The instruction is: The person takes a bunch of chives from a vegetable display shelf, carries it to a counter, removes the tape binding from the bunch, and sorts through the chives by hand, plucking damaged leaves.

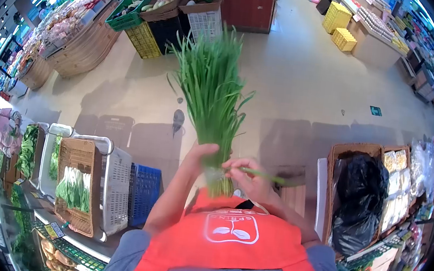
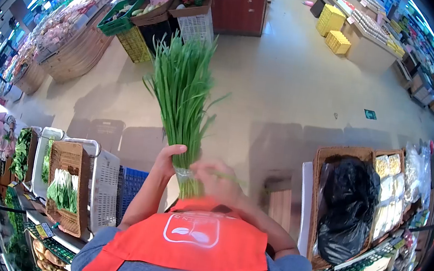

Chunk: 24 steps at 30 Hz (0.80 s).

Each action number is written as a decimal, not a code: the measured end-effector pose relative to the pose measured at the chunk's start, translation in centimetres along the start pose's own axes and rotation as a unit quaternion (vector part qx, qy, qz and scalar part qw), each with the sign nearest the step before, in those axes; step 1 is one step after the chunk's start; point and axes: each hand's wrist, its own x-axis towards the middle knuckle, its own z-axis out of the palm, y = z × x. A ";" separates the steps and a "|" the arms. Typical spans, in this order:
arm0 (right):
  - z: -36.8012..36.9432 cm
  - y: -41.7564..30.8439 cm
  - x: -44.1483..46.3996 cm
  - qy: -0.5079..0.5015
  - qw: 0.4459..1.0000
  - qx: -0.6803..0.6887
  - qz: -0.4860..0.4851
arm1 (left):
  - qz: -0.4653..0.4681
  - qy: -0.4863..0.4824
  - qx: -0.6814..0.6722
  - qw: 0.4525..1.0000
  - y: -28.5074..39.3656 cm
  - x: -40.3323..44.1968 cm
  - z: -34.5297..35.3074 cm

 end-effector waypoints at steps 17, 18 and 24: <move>-24.9 -0.4 24.3 0.406 0.899 0.164 -0.028 | -0.064 -0.136 0.284 0.947 5.7 34.8 4.1; -26.2 -1.0 25.5 0.387 0.911 0.141 -0.017 | -0.071 -0.150 0.316 0.934 6.5 37.1 4.9; -32.3 -4.0 33.4 0.512 0.850 -0.124 -0.005 | -0.150 -0.250 0.334 0.896 5.8 49.0 8.8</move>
